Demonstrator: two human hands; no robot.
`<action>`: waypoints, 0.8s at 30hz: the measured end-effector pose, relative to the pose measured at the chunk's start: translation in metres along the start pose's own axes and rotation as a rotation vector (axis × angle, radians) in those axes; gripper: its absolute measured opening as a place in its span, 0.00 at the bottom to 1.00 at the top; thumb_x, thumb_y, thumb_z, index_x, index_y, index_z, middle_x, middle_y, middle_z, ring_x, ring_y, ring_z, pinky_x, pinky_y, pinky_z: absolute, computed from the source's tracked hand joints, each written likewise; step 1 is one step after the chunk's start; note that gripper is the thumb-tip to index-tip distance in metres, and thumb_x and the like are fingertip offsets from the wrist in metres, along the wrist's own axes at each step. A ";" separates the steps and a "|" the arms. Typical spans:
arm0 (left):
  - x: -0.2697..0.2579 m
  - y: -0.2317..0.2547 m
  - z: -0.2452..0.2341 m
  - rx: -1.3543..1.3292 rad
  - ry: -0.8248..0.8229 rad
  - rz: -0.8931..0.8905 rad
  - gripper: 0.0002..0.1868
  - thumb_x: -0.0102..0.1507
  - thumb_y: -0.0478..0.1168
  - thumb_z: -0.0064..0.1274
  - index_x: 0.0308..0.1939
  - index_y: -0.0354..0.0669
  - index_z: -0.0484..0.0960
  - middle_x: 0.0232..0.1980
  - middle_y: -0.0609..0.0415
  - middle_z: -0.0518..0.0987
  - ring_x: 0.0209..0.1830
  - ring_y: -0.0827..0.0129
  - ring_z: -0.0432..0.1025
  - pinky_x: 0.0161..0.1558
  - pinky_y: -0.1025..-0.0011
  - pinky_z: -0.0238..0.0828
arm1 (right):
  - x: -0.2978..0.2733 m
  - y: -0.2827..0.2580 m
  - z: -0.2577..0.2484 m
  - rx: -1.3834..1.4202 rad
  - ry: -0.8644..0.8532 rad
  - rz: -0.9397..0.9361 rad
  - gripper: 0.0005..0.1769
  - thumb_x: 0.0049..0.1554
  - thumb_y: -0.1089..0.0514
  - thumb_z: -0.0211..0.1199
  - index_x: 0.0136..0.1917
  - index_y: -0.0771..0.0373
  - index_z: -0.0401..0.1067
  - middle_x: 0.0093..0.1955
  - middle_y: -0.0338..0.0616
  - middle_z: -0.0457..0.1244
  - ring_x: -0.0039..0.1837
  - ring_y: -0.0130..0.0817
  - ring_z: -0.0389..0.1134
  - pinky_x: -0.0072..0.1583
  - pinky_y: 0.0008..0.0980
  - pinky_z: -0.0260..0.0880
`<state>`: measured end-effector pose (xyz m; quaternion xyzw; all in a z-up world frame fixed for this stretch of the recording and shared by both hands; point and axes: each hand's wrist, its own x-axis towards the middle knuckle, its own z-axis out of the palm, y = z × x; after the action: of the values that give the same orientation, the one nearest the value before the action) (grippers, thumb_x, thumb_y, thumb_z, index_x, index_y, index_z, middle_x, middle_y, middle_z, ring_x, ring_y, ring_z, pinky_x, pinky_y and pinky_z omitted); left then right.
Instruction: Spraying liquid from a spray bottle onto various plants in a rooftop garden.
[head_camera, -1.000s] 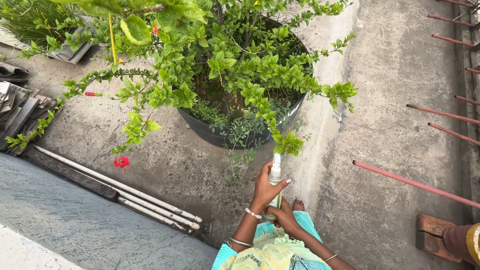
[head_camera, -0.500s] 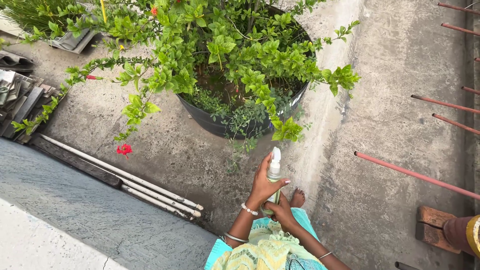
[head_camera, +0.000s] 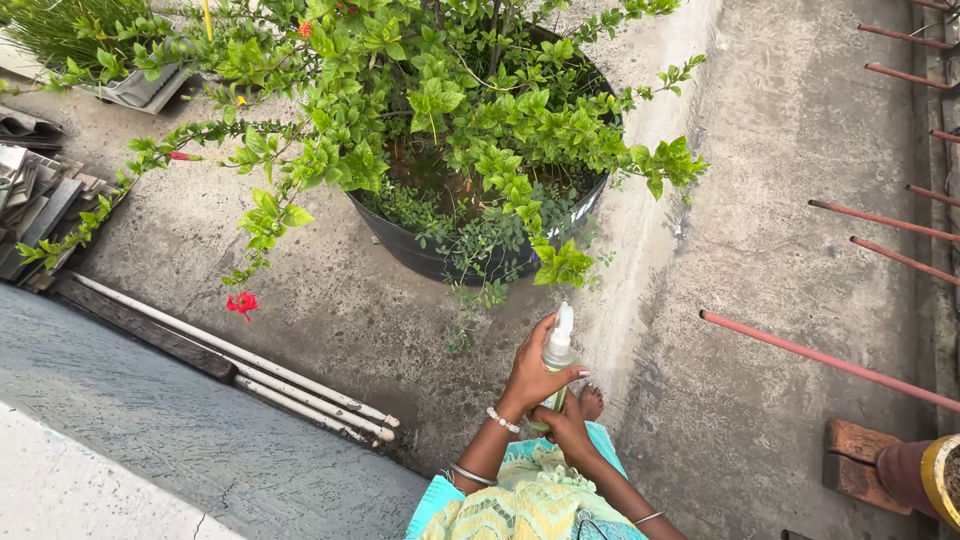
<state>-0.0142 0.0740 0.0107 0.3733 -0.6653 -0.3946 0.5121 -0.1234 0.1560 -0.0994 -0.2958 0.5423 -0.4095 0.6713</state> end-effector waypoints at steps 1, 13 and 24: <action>0.000 0.001 -0.001 0.067 -0.019 -0.129 0.45 0.49 0.47 0.75 0.65 0.35 0.72 0.55 0.44 0.81 0.54 0.60 0.77 0.55 0.62 0.73 | 0.001 0.000 0.000 -0.024 -0.002 -0.027 0.24 0.47 0.64 0.64 0.57 0.65 0.64 0.34 0.42 0.66 0.29 0.27 0.62 0.29 0.27 0.56; -0.003 0.006 -0.042 -0.163 0.022 -0.278 0.40 0.48 0.47 0.77 0.59 0.41 0.74 0.57 0.53 0.79 0.55 0.68 0.75 0.57 0.67 0.74 | 0.000 -0.086 0.029 -0.470 -0.159 -0.551 0.63 0.44 0.65 0.75 0.79 0.59 0.34 0.77 0.51 0.47 0.79 0.44 0.48 0.73 0.42 0.51; 0.023 0.048 -0.120 -0.452 -0.002 -0.129 0.57 0.58 0.66 0.60 0.80 0.49 0.45 0.77 0.50 0.58 0.73 0.58 0.60 0.72 0.59 0.59 | 0.045 -0.185 0.117 -0.210 -0.295 -1.014 0.36 0.57 0.68 0.57 0.77 0.66 0.55 0.74 0.48 0.56 0.73 0.36 0.60 0.72 0.35 0.61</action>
<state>0.0940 0.0564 0.0831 0.2905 -0.5353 -0.5660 0.5556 -0.0487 0.0211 0.0622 -0.6403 0.2695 -0.5800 0.4253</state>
